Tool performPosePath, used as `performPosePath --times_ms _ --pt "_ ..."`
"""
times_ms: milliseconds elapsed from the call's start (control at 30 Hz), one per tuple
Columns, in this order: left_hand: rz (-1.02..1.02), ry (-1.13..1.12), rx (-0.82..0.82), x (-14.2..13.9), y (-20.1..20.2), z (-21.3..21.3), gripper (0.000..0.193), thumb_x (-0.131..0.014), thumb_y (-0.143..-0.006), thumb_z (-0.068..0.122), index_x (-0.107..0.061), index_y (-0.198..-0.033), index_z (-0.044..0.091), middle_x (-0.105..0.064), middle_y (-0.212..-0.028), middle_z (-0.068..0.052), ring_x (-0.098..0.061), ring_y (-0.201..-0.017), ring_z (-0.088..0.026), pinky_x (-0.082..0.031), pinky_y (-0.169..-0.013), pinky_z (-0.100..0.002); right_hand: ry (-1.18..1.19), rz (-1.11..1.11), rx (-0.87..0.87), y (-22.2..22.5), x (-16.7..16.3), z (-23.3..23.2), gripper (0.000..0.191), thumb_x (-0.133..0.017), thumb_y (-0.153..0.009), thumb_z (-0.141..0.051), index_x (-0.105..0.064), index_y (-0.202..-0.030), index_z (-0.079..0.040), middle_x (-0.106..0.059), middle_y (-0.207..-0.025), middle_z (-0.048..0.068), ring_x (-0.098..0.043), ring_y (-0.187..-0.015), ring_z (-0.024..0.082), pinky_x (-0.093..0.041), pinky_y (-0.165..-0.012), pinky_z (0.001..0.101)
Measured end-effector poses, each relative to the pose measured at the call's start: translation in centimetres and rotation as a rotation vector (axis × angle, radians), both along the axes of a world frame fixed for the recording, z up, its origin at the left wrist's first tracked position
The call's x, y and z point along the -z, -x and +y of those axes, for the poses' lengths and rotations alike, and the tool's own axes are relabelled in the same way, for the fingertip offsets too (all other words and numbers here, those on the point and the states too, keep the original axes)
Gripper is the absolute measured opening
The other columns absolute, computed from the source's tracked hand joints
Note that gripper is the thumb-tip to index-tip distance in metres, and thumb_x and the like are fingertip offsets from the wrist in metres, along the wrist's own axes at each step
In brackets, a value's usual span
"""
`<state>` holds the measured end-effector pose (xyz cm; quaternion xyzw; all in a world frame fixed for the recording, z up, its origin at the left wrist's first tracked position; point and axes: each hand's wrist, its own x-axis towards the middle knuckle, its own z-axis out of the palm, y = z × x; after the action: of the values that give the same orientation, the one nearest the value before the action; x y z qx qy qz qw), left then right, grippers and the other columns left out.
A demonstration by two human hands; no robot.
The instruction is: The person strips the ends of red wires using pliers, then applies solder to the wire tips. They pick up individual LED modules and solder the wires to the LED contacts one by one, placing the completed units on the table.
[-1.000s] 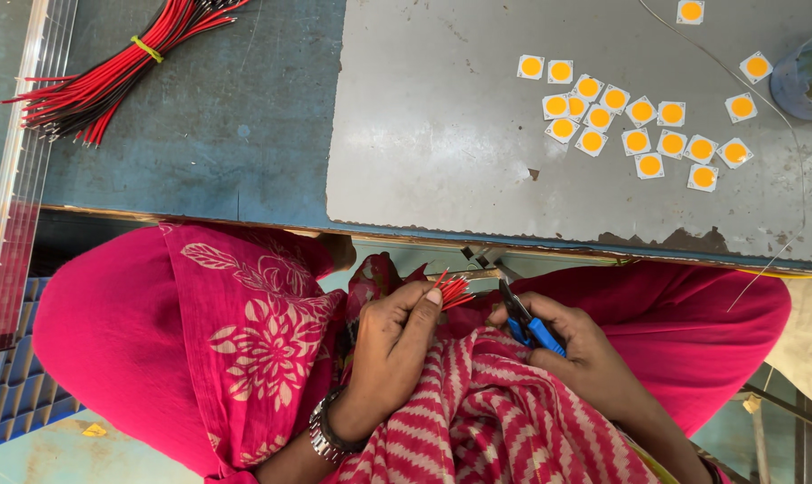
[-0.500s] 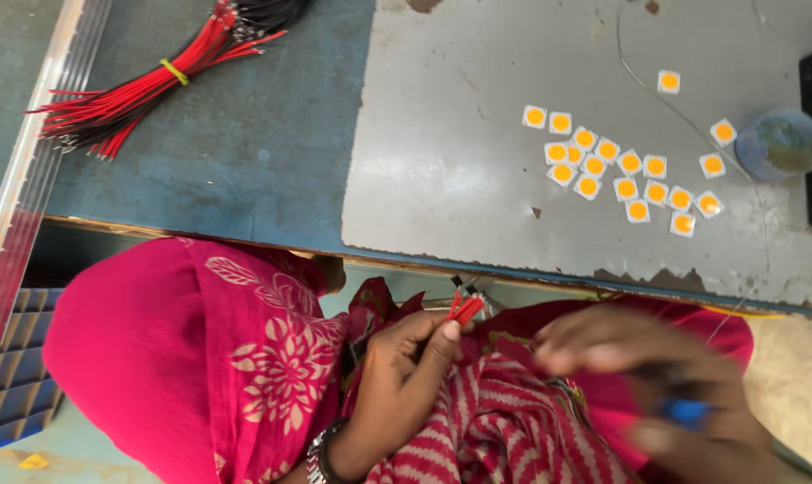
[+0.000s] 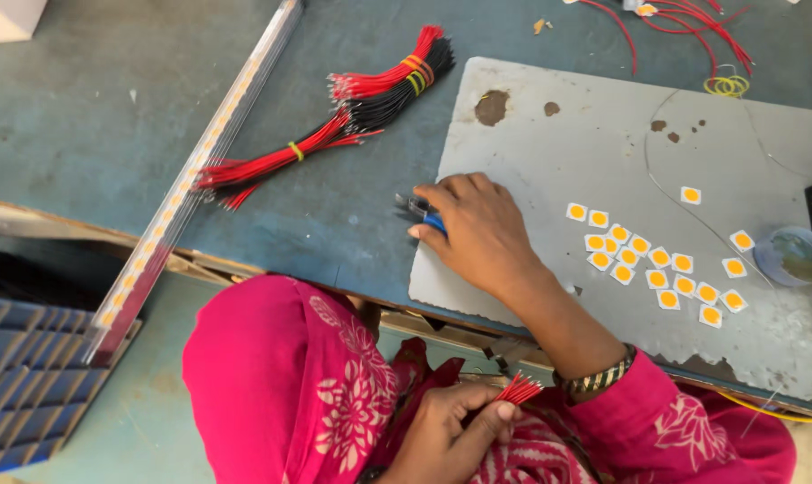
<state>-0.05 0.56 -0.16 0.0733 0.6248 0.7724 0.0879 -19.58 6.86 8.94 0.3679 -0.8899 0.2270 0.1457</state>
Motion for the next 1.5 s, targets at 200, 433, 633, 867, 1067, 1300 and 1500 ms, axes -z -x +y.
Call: performPosePath --times_ms 200,433,633,867,1067,1300,1500 --pt "0.153 0.008 -0.267 -0.2 -0.9 -0.1 0.026 -0.064 -0.098 0.007 -0.077 -0.116 -0.005 -0.077 -0.090 -0.010 -0.066 -0.069 -0.011 -0.055 -0.062 -0.026 0.819 -0.671 -0.122 -6.2 2.1 6.9 0.041 -0.058 -0.107 -0.036 -0.074 -0.123 -0.001 -0.080 -0.118 0.012 -0.074 -0.114 0.020 -0.055 -0.104 0.0378" --pt "0.353 0.161 -0.312 -1.3 -0.4 0.9 0.021 -0.064 -0.100 0.008 -0.073 -0.114 -0.006 -0.078 -0.099 -0.016 -0.077 -0.093 -0.021 -0.059 -0.083 -0.031 1.201 -1.266 -0.344 -15.9 6.8 10.4 0.046 -0.067 -0.095 -0.025 -0.066 -0.132 0.002 -0.068 -0.137 0.018 -0.063 -0.127 0.026 -0.049 -0.108 0.0420" --pt "0.334 0.195 -0.223 -1.4 0.5 1.6 0.018 -0.065 -0.099 0.006 -0.072 -0.110 -0.006 -0.077 -0.099 -0.017 -0.078 -0.096 -0.021 -0.059 -0.084 -0.030 1.237 -1.095 -0.336 -15.4 12.3 12.0 0.030 -0.066 -0.104 -0.019 -0.074 -0.114 0.008 -0.070 -0.129 0.022 -0.062 -0.130 0.029 -0.047 -0.110 0.0459" --pt "0.301 0.214 -0.240 1.1 1.3 1.9 0.018 -0.069 -0.096 0.004 -0.075 -0.110 -0.005 -0.078 -0.100 -0.018 -0.080 -0.096 -0.023 -0.060 -0.083 -0.032 1.290 -1.255 -0.391 -14.5 16.8 12.6 0.032 -0.053 -0.103 -0.024 -0.067 -0.112 0.003 -0.063 -0.134 0.022 -0.054 -0.134 0.031 -0.044 -0.112 0.0487" --pt "0.355 0.268 -0.237 1.9 1.1 1.8 0.017 -0.073 -0.093 0.003 -0.076 -0.109 -0.004 -0.077 -0.095 -0.018 -0.082 -0.092 -0.025 -0.063 -0.080 -0.032 1.204 -1.120 -0.395 -14.6 17.5 13.1 0.029 -0.052 -0.108 -0.026 -0.063 -0.103 0.001 -0.061 -0.136 0.025 -0.049 -0.141 0.034 -0.036 -0.119 0.0541" --pt "0.299 0.289 -0.231 0.6 0.4 1.7 0.018 -0.069 -0.096 0.004 -0.074 -0.111 -0.003 -0.075 -0.094 -0.018 -0.080 -0.089 -0.024 -0.061 -0.077 -0.031 1.129 -1.162 -0.458 -14.3 14.7 13.6 0.029 -0.046 -0.110 -0.025 -0.062 -0.101 -0.002 -0.061 -0.141 0.026 -0.045 -0.146 0.035 -0.031 -0.122 0.0531" --pt "0.215 0.233 -0.245 0.6 0.3 1.7 0.012 -0.069 -0.099 0.007 -0.072 -0.099 -0.004 -0.065 -0.079 -0.010 -0.059 -0.072 -0.014 -0.049 -0.065 -0.029 1.262 -1.125 -0.220 -16.1 13.1 12.3 0.030 -0.054 -0.106 -0.012 -0.064 -0.124 0.009 -0.070 -0.134 0.025 -0.060 -0.134 0.037 -0.043 -0.114 0.0509"
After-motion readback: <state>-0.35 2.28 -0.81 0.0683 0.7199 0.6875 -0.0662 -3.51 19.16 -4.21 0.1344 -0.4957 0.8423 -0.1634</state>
